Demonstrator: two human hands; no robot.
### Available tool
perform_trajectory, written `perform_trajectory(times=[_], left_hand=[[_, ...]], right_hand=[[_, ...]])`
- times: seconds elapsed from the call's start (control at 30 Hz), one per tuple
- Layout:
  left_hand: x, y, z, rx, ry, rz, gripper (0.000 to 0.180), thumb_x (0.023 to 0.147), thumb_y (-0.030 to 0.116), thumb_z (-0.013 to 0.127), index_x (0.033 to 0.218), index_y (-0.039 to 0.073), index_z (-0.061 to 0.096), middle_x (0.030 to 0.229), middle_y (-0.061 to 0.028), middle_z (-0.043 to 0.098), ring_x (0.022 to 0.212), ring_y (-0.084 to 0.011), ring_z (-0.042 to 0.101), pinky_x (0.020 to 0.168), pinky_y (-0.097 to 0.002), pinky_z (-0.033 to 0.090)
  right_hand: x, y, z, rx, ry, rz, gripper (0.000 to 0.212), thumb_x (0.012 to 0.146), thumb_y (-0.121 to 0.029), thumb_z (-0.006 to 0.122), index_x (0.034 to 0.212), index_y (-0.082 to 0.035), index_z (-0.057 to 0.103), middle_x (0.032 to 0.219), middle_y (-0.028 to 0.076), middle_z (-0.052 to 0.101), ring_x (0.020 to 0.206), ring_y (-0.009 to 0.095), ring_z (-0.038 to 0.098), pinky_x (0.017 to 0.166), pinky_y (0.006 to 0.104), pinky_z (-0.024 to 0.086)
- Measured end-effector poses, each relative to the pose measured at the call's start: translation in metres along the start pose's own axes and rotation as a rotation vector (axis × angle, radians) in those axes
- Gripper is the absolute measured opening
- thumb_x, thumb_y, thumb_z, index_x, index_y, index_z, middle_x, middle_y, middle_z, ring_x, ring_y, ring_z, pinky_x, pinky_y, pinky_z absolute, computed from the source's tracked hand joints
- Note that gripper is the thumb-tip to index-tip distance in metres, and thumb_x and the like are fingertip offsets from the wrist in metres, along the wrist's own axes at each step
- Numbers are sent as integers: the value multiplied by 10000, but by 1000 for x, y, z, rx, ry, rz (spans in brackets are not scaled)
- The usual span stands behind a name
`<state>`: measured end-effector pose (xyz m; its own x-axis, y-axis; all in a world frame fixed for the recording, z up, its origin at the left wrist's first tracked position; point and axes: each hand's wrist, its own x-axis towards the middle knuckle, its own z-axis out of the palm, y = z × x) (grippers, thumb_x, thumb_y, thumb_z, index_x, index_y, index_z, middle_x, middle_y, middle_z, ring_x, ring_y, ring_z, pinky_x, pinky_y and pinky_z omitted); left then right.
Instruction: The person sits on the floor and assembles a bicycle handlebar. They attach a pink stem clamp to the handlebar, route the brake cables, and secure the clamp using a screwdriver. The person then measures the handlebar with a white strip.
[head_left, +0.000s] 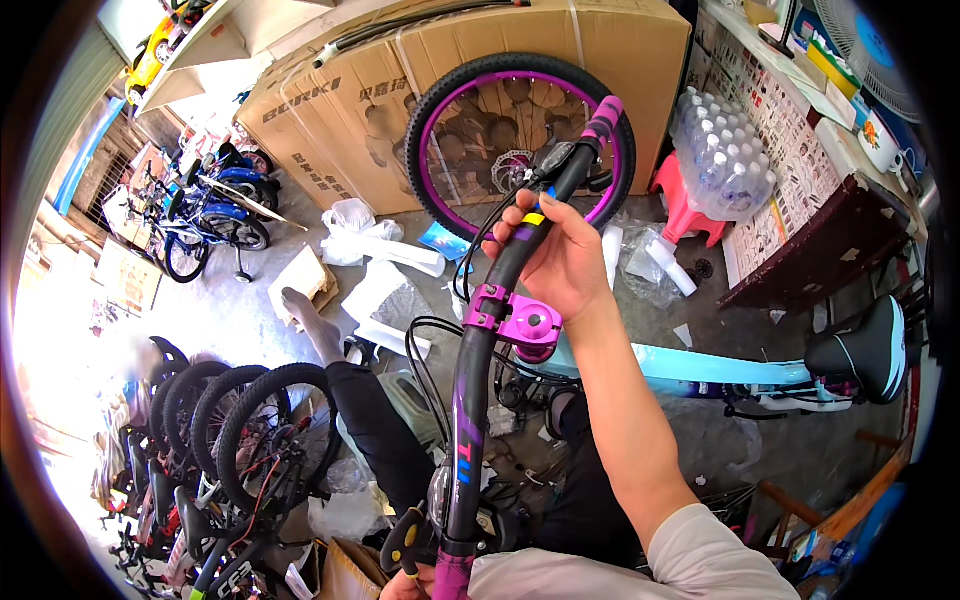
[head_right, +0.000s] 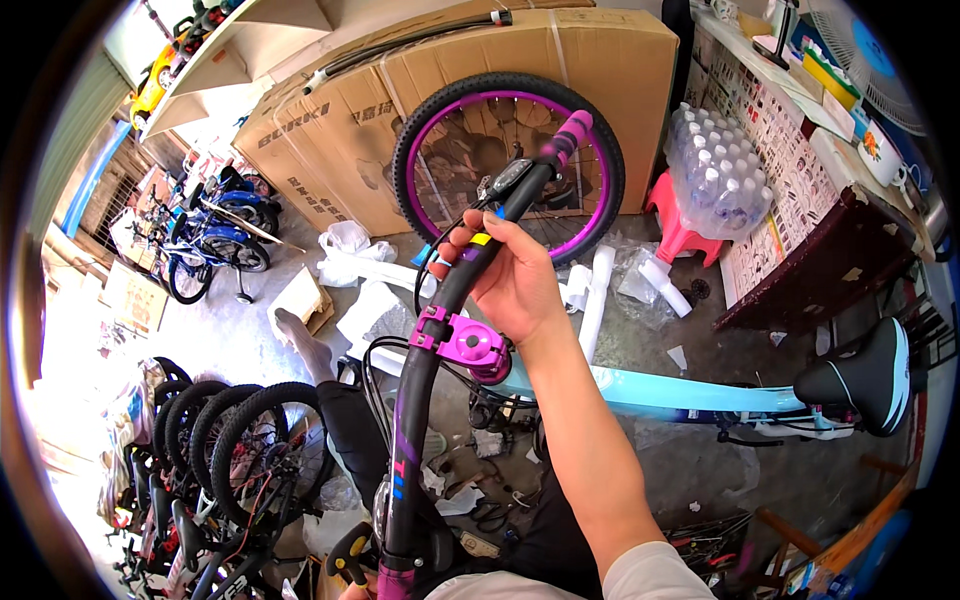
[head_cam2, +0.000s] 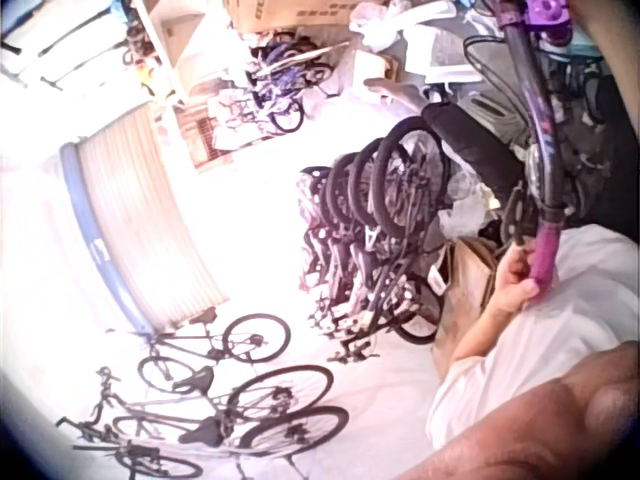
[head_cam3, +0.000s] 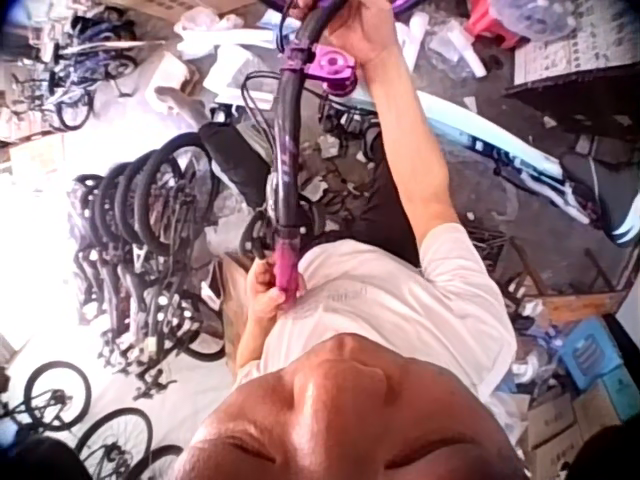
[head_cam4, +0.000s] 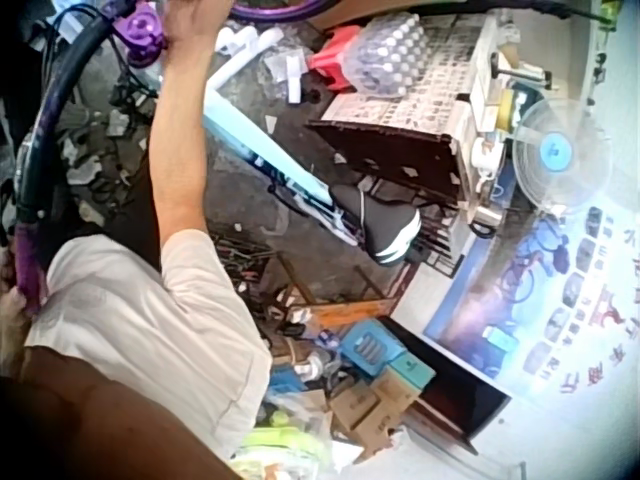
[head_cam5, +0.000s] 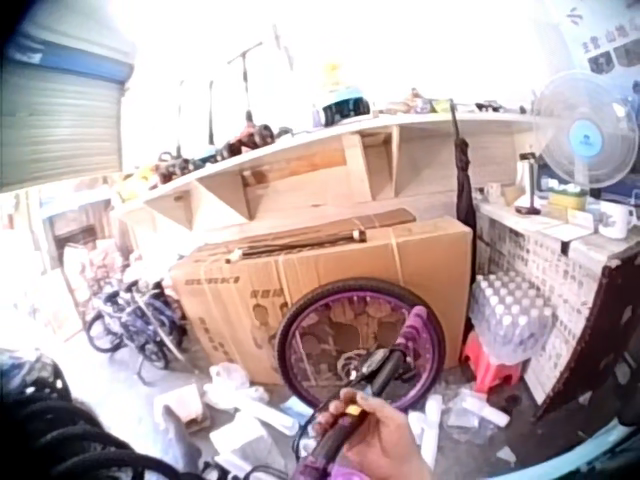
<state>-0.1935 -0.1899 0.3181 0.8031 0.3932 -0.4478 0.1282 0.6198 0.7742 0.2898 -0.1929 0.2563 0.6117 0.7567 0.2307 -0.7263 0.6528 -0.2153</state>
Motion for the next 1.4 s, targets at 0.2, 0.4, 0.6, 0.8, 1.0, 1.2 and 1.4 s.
perform_trajectory(times=[0.2, 0.4, 0.6, 0.8, 1.0, 1.2, 1.4], left_hand=[[3, 10, -1, -93, -63, -66, 748, 775, 283, 909, 1339, -20, 522, 1011, -177, 685, 681, -281, 674, 561, -344, 541], [-2, 27, 6, -312, -40, -126, 714, 766, 251, 893, 1315, -33, 536, 1041, -197, 686, 610, -307, 668, 494, -362, 534], [5, 39, 3, -259, -66, -141, 781, 771, 278, 861, 1334, -98, 472, 792, -238, 674, 573, -300, 681, 502, -360, 559], [16, 47, -8, -178, -70, -91, 732, 835, 318, 825, 1353, -80, 493, 884, -186, 707, 609, -264, 694, 525, -342, 565], [70, 62, -50, 388, 104, 433, 535, 1032, 345, 637, 1346, -58, 478, 625, -119, 614, 398, -101, 453, 409, -216, 330], [145, 84, -43, 432, 292, 801, 432, 1105, 237, 501, 1445, -27, 467, 607, 20, 457, 433, -28, 328, 407, -208, 211], [195, 109, -11, 331, 245, 786, 373, 1105, 230, 515, 1385, -16, 508, 751, -7, 518, 471, -25, 362, 414, -181, 267]], right_hand=[[8, 8, 17, 54, 112, 69, 242, 976, -320, 642, 893, -93, 649, 786, 45, 617, 783, 217, 631, 792, 446, 538], [17, 11, 32, -85, 214, 124, 282, 977, -311, 633, 773, -177, 491, 625, -54, 424, 575, 121, 462, 623, 356, 455], [19, 10, 43, -173, 345, 164, 287, 957, -296, 659, 808, -162, 454, 648, -29, 436, 580, 132, 469, 606, 363, 449], [17, 9, 45, -218, 382, 138, 290, 957, -305, 668, 818, -159, 460, 652, -27, 442, 572, 134, 469, 604, 370, 454], [18, 8, 42, -259, 341, 120, 299, 965, -323, 669, 830, -159, 459, 658, -26, 448, 580, 136, 484, 616, 372, 469], [20, 8, 44, -314, 387, 126, 284, 963, -314, 668, 846, -147, 470, 678, -22, 452, 589, 140, 486, 627, 385, 479], [22, 4, 39, -342, 394, 137, 277, 946, -305, 681, 849, -146, 476, 683, -19, 459, 592, 142, 484, 630, 390, 475]])
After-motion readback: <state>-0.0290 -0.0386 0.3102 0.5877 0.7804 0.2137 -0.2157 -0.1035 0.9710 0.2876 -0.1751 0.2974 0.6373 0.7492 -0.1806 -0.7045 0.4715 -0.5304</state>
